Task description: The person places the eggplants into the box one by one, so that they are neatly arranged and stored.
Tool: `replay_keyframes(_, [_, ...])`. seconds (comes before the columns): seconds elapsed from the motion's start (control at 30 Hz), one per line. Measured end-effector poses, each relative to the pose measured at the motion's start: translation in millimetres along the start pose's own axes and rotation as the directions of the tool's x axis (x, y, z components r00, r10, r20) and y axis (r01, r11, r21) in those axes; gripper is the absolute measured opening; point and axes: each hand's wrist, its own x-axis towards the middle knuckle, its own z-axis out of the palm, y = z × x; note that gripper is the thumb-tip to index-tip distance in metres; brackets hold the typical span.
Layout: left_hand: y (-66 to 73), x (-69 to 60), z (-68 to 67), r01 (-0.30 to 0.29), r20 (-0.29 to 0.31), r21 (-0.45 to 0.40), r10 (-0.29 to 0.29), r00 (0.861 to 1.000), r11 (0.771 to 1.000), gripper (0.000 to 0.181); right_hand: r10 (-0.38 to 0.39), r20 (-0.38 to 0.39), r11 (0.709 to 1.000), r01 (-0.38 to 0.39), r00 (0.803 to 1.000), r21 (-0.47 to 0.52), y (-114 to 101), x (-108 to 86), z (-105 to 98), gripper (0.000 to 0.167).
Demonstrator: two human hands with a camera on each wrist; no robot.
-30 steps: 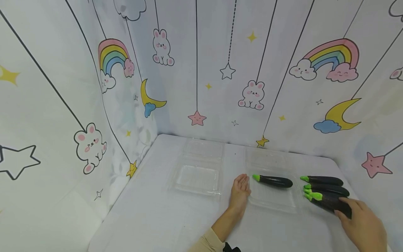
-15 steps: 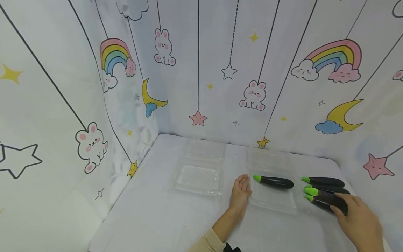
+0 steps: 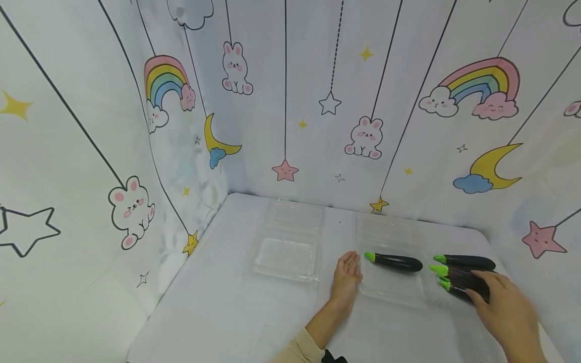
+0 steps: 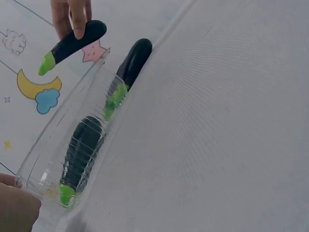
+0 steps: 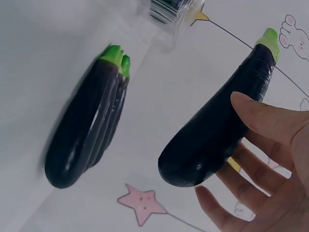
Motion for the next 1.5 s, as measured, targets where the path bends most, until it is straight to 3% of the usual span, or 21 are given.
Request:
replay_keyframes(0.2, [-0.7,0.2,-1.2,0.001,0.013,0.017,-0.001,1.0,1.0,0.07,0.003,0.012,1.0,-0.003,1.0,0.007,-7,3.7,2,0.052])
replay_keyframes(0.4, [-1.4,1.9,-1.5,0.008,0.008,0.012,-0.008,1.0,1.0,0.07,-0.043,0.002,0.999,0.043,0.999,0.034,-8,6.7,6,0.052])
replay_keyframes(0.83, [1.0,0.8,-0.7,0.002,-0.005,-0.006,-0.002,1.0,1.0,0.07,-0.092,0.054,0.995,0.089,0.994,0.053,-18,19.4,11,0.053])
replay_keyframes(1.1, [0.8,-0.1,-0.8,0.007,-0.003,0.001,-0.007,1.0,1.0,0.069,-0.067,0.112,0.996,0.06,0.992,0.065,-26,25.5,16,0.052])
replay_keyframes(1.3, [0.0,0.7,-1.4,0.003,-0.004,-0.009,-0.003,1.0,1.0,0.069,-0.12,0.096,0.991,0.114,0.988,0.071,-33,31.9,22,0.048])
replay_keyframes(1.5, [-0.5,1.9,-1.2,0.007,-0.006,-0.005,-0.007,1.0,1.0,0.069,-0.108,0.164,0.993,0.097,0.981,0.072,-43,40.9,23,0.05])
